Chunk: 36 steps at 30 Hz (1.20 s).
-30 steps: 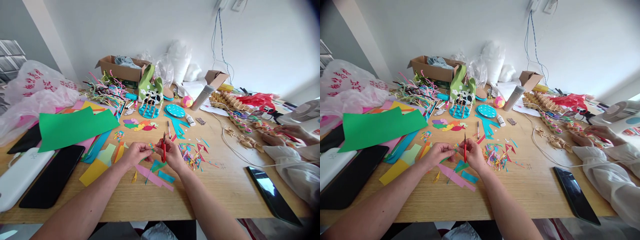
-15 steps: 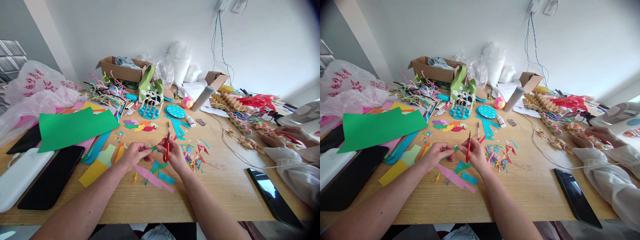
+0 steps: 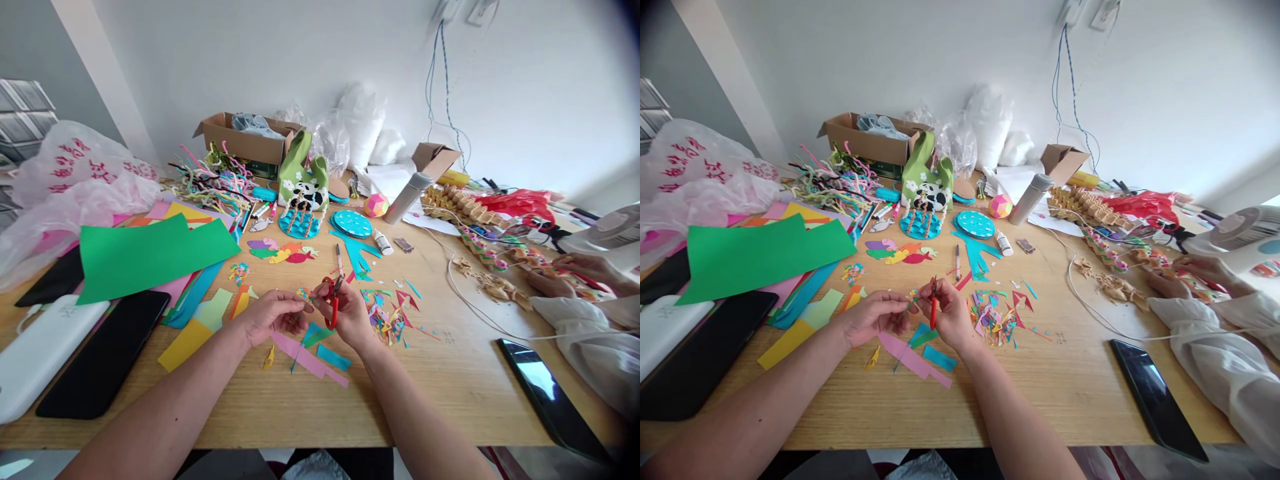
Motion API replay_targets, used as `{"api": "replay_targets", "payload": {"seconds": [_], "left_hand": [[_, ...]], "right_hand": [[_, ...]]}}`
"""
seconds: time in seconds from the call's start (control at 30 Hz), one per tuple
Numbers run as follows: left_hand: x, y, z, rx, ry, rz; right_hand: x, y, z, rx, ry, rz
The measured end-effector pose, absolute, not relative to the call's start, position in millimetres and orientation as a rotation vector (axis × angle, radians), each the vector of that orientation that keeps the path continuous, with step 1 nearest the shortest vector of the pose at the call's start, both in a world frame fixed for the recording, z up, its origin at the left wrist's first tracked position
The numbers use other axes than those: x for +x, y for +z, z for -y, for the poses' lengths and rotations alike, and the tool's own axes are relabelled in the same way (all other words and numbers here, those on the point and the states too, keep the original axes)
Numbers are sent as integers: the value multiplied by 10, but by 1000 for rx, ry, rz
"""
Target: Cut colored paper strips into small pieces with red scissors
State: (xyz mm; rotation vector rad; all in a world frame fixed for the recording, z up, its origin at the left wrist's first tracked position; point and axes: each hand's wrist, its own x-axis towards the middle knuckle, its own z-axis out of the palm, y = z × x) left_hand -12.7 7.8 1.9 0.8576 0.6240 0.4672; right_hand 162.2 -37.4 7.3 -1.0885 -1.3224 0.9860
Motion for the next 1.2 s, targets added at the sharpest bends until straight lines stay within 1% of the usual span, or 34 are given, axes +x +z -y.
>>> {"api": "replay_targets", "payload": {"seconds": [0.13, 0.27, 0.47, 0.57, 0.67, 0.8, 0.93, 1.2], "left_hand": [[-110, 23, -75, 890, 535, -697], [-92, 79, -66, 1051, 639, -791], [-104, 111, -62, 1235, 566, -851], [-118, 106, -96, 1194, 655, -877], [-132, 93, -136, 1021, 766, -811], [-124, 56, -134, 840, 744, -667], [-79, 2, -84, 888, 696, -680], [-58, -21, -98, 968, 865, -793]], "right_hand": [[1628, 123, 376, -1100, 985, 1274], [1666, 140, 363, -1186, 1027, 1250], [1704, 89, 326, -1307, 1110, 1318], [1716, 78, 322, -1299, 1143, 1304], [1709, 83, 333, -1270, 1156, 1212], [1636, 113, 357, -1204, 1111, 1026], [1543, 128, 379, -1163, 1117, 983], [1537, 167, 408, -1226, 1134, 1101]]}}
